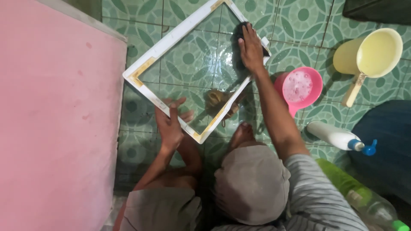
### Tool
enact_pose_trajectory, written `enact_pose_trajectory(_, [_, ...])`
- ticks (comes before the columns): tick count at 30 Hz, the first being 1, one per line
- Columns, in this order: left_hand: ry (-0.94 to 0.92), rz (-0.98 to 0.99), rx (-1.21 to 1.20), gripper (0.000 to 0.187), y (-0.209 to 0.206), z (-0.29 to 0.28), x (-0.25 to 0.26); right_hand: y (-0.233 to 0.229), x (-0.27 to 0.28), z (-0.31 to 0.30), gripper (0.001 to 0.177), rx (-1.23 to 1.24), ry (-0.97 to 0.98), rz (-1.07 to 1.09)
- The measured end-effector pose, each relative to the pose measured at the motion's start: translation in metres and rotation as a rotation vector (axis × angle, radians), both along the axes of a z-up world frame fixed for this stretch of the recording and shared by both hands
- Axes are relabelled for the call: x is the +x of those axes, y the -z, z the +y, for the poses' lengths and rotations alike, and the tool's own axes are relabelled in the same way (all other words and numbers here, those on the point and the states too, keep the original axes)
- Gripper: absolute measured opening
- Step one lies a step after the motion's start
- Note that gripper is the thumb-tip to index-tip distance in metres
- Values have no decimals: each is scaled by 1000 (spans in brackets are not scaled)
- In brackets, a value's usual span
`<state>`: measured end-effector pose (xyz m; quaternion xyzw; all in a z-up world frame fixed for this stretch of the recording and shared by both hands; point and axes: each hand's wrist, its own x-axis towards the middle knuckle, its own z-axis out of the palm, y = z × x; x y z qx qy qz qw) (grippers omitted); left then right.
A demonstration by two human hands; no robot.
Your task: Removing a glass and plastic shelf from a refrigerator, bringing it into a washing area, and washing it with soap and water.
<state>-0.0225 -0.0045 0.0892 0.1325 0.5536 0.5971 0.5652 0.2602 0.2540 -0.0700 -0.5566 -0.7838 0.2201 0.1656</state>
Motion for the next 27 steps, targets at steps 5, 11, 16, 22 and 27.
enact_pose_trajectory(5, [17,-23,46,30,-8,3,5,-120,-79,-108,48,-418,9,109])
enact_pose_trajectory(11, [-85,-95,-53,38,19,-3,7,-164,-154,-134,75,3,-738,122])
enact_pose_trajectory(16, [32,-52,-38,33,-12,5,8,-104,-151,0,62,13,-620,159])
enact_pose_trajectory(22, [-38,48,42,30,-27,19,10,-5,-36,33,60,46,-84,129])
enact_pose_trajectory(27, [82,153,106,36,-52,42,3,-92,-38,-110,51,47,-50,269])
